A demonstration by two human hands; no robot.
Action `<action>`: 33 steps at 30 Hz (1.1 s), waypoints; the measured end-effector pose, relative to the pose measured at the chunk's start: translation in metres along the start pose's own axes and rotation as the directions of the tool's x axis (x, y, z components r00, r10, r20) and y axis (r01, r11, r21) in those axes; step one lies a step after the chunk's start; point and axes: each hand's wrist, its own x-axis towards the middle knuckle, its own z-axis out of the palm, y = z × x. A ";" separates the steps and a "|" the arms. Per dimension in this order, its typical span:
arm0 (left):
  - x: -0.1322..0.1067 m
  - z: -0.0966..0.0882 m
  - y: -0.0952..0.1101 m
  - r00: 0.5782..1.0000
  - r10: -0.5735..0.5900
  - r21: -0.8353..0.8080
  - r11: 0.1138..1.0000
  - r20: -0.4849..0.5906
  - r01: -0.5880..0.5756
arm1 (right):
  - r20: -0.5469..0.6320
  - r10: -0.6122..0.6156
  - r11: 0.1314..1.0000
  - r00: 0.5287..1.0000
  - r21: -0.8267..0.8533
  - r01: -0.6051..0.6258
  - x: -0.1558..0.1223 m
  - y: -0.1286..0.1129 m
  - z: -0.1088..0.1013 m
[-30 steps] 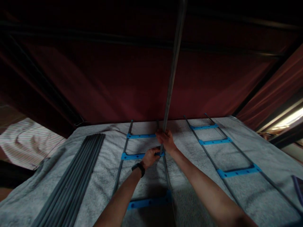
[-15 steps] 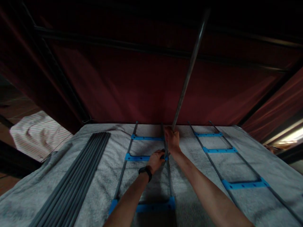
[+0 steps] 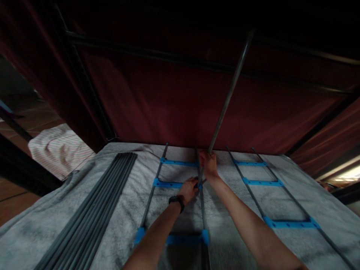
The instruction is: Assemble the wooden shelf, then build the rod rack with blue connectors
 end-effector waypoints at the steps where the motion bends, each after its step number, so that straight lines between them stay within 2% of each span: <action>1: -0.005 -0.004 0.003 1.000 0.002 0.017 1.000 -0.022 -0.001 | -0.005 -0.005 1.000 1.000 -0.007 0.005 -0.001 0.000 0.000; 4: -0.034 -0.025 0.004 0.991 -0.029 0.073 0.997 -0.130 0.039 | -0.013 -0.025 1.000 1.000 -0.012 0.024 -0.002 -0.003 -0.001; 6: -0.066 -0.045 -0.006 0.970 -0.080 0.104 0.989 -0.229 0.107 | 0.003 -0.036 0.999 0.999 -0.006 0.036 -0.004 -0.005 -0.005; 7: -0.085 -0.055 -0.014 0.951 -0.115 0.115 0.981 -0.288 0.153 | 0.015 -0.050 0.999 0.999 -0.001 0.050 -0.006 -0.005 -0.009; 9: -0.129 -0.074 -0.034 0.878 -0.202 0.117 0.954 -0.434 0.278 | 0.027 -0.094 0.996 0.995 0.008 0.094 -0.014 0.000 -0.023; 10: -0.151 -0.081 -0.044 0.846 -0.266 0.103 0.931 -0.461 0.349 | 0.023 -0.111 0.994 0.994 -0.011 0.111 -0.022 0.007 -0.033; 12: -0.191 -0.088 -0.063 0.809 -0.394 0.054 0.886 -0.437 0.461 | 0.011 -0.091 0.985 0.996 -0.147 0.092 -0.046 0.029 -0.055; 13: -0.208 -0.088 -0.070 0.794 -0.467 0.013 0.859 -0.389 0.511 | -0.001 -0.037 0.946 0.999 -0.321 0.035 -0.062 0.043 -0.066; 14: -0.221 -0.085 -0.074 0.799 -0.497 -0.011 0.851 -0.338 0.525 | -0.001 0.028 0.850 1.000 -0.526 -0.024 -0.079 0.058 -0.077; 15: -0.232 -0.081 -0.077 0.815 -0.499 -0.021 0.856 -0.295 0.517 | -0.009 0.078 0.803 0.997 -0.592 -0.068 -0.098 0.072 -0.085; 18: -0.244 -0.067 -0.073 0.836 -0.472 -0.003 0.871 -0.281 0.491 | 0.021 0.176 0.718 0.984 -0.687 -0.114 -0.149 0.103 -0.099; 21: -0.241 -0.062 -0.061 0.823 -0.490 0.006 0.858 -0.288 0.513 | 0.042 0.212 0.643 0.976 -0.758 -0.107 -0.179 0.113 -0.097; 25: -0.239 -0.068 -0.051 0.803 -0.538 -0.136 0.843 -0.256 0.521 | 0.035 0.242 0.544 0.970 -0.832 -0.106 -0.188 0.108 -0.087; 28: -0.243 -0.071 -0.048 0.786 -0.557 -0.248 0.828 -0.269 0.503 | 0.030 0.234 0.501 0.972 -0.860 -0.094 -0.191 0.109 -0.082; 33: -0.249 -0.070 -0.044 0.743 -0.608 -0.375 0.782 -0.280 0.498 | 0.027 0.169 0.541 0.985 -0.838 -0.070 -0.202 0.118 -0.079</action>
